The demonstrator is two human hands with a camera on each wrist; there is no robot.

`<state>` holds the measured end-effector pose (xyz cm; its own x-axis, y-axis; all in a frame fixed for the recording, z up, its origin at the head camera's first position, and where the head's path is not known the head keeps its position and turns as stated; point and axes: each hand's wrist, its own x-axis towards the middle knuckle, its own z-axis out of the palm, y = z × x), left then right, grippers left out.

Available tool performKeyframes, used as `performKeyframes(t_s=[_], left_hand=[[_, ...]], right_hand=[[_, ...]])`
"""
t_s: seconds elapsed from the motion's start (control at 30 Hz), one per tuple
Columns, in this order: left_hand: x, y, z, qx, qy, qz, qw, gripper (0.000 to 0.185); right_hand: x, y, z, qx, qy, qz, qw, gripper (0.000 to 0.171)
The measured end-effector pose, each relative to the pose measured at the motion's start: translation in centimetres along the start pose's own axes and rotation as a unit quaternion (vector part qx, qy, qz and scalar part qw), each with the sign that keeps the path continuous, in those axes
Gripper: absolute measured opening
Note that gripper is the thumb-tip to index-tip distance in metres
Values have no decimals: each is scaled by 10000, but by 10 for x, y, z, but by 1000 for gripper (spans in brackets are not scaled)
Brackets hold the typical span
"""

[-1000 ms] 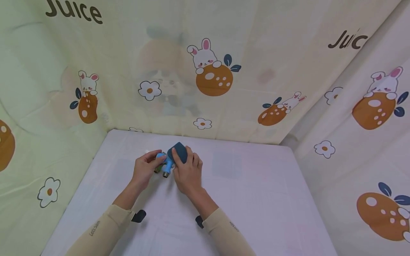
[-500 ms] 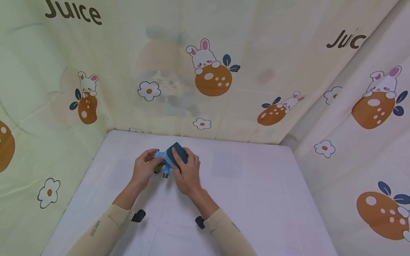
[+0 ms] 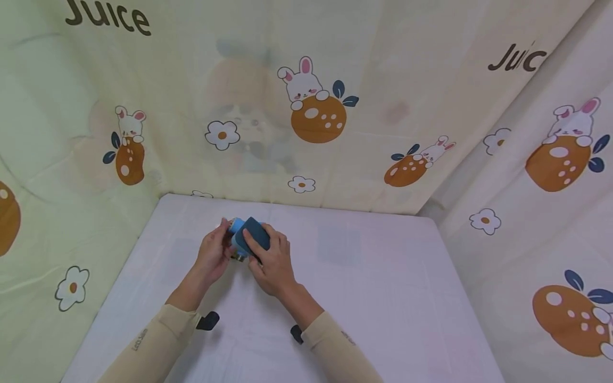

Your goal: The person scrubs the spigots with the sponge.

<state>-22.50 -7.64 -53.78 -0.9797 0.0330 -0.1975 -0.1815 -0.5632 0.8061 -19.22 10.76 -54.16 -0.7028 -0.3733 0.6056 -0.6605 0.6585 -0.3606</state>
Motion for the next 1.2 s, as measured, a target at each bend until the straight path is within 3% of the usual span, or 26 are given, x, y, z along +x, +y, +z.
performKeyframes(t_s=[0.13,0.33,0.47,0.57,0.9,1.2], left_hand=[[-3,3,-2,-468,-594,-140,9970,31],[-6,7,-2,-437,-999,-151,9939,41],[-5,9,0,-237,-1016,-244,9942,43],[-5,10,0,-68,-978,-296,9947,34],[-6,7,-5,63,-971,1,9953,20],[-4,3,-3,731,-920,248,9928,45]], right_hand=[[1,-1,1,117,36,89,9999,59],[3,1,2,287,142,173,9993,59],[2,2,4,639,123,362,9972,59],[2,1,4,873,131,457,9950,61],[5,-1,0,1073,46,511,9929,63],[5,-1,0,1068,-32,744,9915,61]])
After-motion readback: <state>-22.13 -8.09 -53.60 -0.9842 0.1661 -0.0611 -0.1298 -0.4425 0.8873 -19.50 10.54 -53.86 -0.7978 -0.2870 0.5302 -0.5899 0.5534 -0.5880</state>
